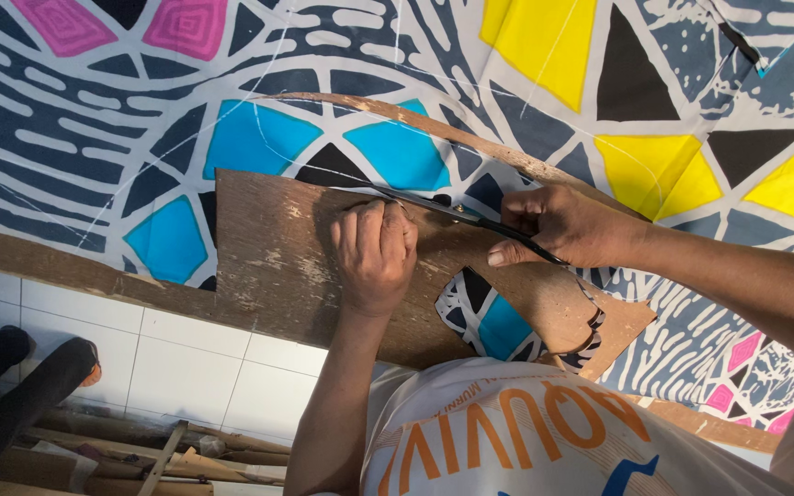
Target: The person uses shears to cut a large piece of patterned fabric laid on a wooden table. They follow a pre-drawn curved line, carefully maneuvering the shears to separate the fabric into distinct sections.
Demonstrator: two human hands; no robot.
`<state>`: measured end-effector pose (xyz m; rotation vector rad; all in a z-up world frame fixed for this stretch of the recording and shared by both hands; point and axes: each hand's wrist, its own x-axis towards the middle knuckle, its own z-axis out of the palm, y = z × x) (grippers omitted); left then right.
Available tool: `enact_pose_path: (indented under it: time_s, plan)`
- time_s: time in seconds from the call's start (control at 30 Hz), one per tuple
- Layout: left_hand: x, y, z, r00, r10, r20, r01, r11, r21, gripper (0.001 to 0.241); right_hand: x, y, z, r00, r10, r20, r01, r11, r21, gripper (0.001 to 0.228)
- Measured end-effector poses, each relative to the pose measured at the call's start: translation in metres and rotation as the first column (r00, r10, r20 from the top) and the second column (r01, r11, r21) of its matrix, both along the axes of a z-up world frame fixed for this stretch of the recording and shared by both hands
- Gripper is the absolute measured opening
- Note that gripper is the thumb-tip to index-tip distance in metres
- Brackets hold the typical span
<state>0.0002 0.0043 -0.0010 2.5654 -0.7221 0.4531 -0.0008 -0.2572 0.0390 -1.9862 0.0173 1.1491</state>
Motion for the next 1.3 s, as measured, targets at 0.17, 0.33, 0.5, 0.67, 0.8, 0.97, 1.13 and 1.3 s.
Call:
enact_pose_path:
  time_s: [0.17, 0.33, 0.5, 0.67, 0.8, 0.97, 1.13, 1.3]
  plan:
    - [-0.002, 0.002, 0.003, 0.997, 0.001, -0.081, -0.006, 0.997, -0.073, 0.011, 0.013, 0.015, 0.007, 0.998, 0.044, -0.051, -0.047, 0.996, -0.076, 0.058]
    - [-0.002, 0.003, 0.005, 0.994, 0.004, -0.106, -0.014, 0.995, -0.098, 0.012, 0.025, 0.026, 0.011, 0.990, 0.133, -0.054, -0.141, 0.971, -0.194, 0.059]
    - [-0.001, 0.005, 0.004, 0.995, -0.017, -0.100, 0.005, 0.992, -0.123, 0.012, 0.021, 0.025, 0.007, 0.994, 0.094, 0.047, -0.089, 0.991, -0.103, 0.059]
    - [-0.004, 0.010, 0.006, 0.985, -0.028, -0.170, 0.003, 0.989, -0.146, 0.011, 0.022, 0.030, 0.002, 0.995, 0.065, 0.079, -0.061, 0.996, -0.062, 0.061]
    - [-0.006, 0.013, 0.003, 0.978, -0.038, -0.203, 0.007, 0.988, -0.152, 0.015, 0.031, 0.040, 0.004, 0.998, 0.063, 0.024, -0.061, 0.997, -0.050, 0.062]
    - [-0.006, 0.015, -0.002, 0.980, -0.049, -0.193, 0.021, 0.990, -0.143, 0.016, 0.033, 0.048, 0.010, 0.997, 0.067, 0.028, -0.063, 0.992, -0.107, 0.063]
    - [-0.008, 0.024, 0.001, 0.972, -0.073, -0.223, 0.033, 0.984, -0.176, 0.019, 0.030, 0.054, 0.008, 1.000, -0.004, 0.025, 0.005, 0.999, -0.045, 0.063]
    - [-0.006, 0.028, 0.007, 0.959, -0.113, -0.260, 0.058, 0.976, -0.210, 0.020, 0.037, 0.067, 0.002, 1.000, -0.020, 0.009, 0.020, 0.999, -0.029, 0.066]
